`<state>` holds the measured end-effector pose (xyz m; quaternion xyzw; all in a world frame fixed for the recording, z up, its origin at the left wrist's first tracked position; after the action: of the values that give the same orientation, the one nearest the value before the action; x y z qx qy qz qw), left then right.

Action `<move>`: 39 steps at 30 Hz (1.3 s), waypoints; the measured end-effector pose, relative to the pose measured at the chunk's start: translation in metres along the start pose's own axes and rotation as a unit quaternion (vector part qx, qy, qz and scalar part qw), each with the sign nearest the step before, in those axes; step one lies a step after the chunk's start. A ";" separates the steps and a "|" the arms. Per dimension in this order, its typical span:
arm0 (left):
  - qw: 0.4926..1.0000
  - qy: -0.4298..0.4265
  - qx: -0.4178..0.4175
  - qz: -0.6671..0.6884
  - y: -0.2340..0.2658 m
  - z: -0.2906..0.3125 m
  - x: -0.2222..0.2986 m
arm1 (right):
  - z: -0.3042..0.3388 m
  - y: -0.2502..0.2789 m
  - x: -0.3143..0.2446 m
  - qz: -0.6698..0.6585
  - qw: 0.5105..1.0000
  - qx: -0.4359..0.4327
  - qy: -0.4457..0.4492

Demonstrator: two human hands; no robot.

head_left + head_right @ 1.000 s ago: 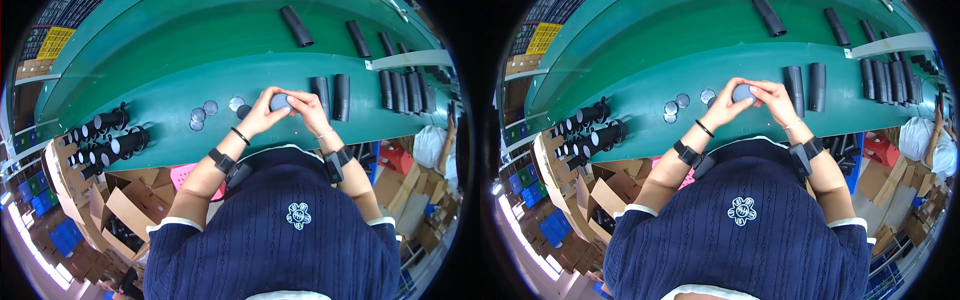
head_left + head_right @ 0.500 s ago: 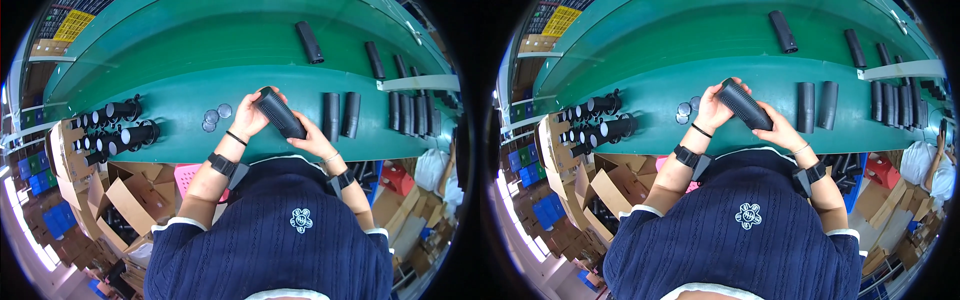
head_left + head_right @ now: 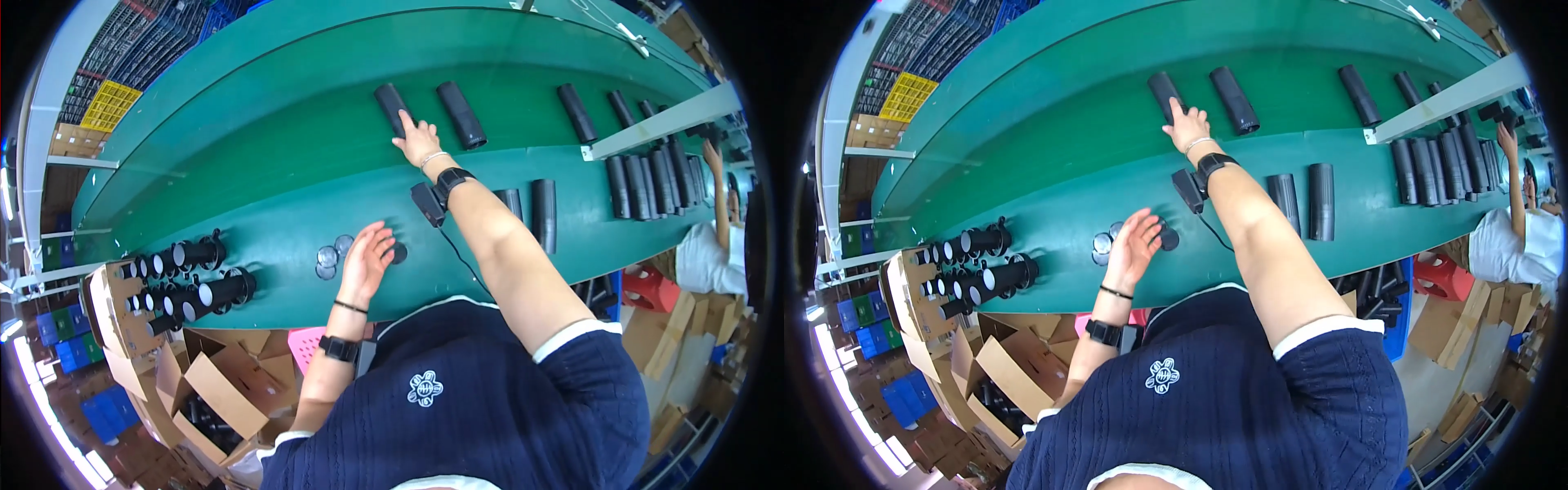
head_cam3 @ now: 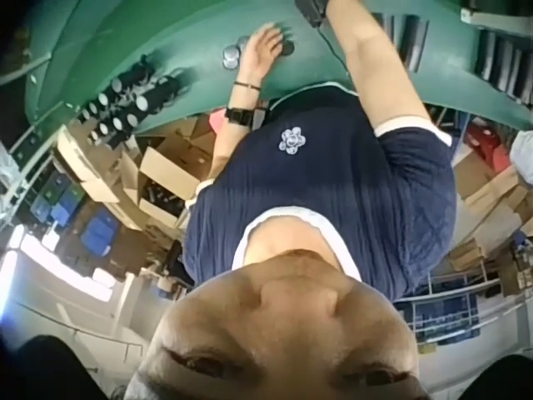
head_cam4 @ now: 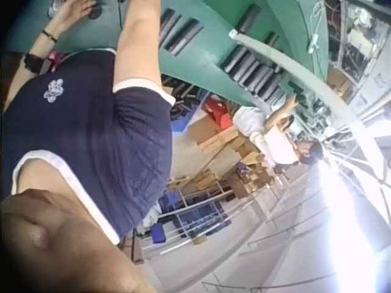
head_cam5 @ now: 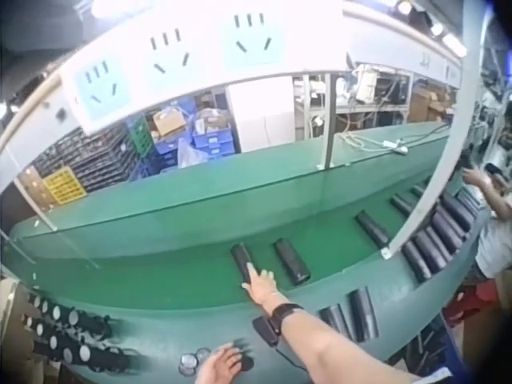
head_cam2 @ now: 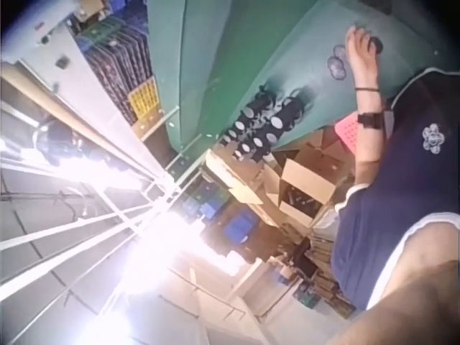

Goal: The person removes newspaper from a box, takes out black cylinders, and places them on a conveyor belt. They then pick up the cylinders and small black caps, fit a cap onto the end of each, and set the capped cylinders back onto the belt.

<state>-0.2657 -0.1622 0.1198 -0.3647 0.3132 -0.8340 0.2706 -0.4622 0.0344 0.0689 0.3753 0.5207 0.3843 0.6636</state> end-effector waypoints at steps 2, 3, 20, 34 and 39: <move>0.999 -0.019 0.044 -0.009 0.011 0.009 0.006 | 0.002 0.007 0.006 0.043 0.995 0.089 0.033; 0.999 -0.024 0.048 -0.008 0.017 0.013 0.008 | 0.005 0.015 0.012 0.088 0.979 0.176 0.062; 0.996 0.057 0.027 -0.057 -0.013 -0.017 -0.008 | 0.069 0.116 0.159 0.111 0.989 0.093 -0.028; 0.830 -0.176 -0.251 -0.465 -0.080 -0.034 -0.026 | 0.231 0.103 0.067 -0.476 0.871 -0.082 0.090; 0.825 -0.157 -0.300 -0.453 -0.058 -0.013 -0.020 | 0.240 0.093 0.059 -0.532 0.832 -0.154 0.022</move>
<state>-0.2774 -0.1066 0.1454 -0.6549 0.3009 -0.6592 -0.2146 -0.2282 0.1037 0.1705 -0.0751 0.5888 0.0550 0.8029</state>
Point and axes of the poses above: each hand's wrist, its own z-axis away from the middle knuckle, its own y-axis out of the back of the hand, x = y × z, the point moved 1 cm from there along -z, towards the middle knuckle, and after that the axes turned 9 degrees about z, right-handed, at the moved point
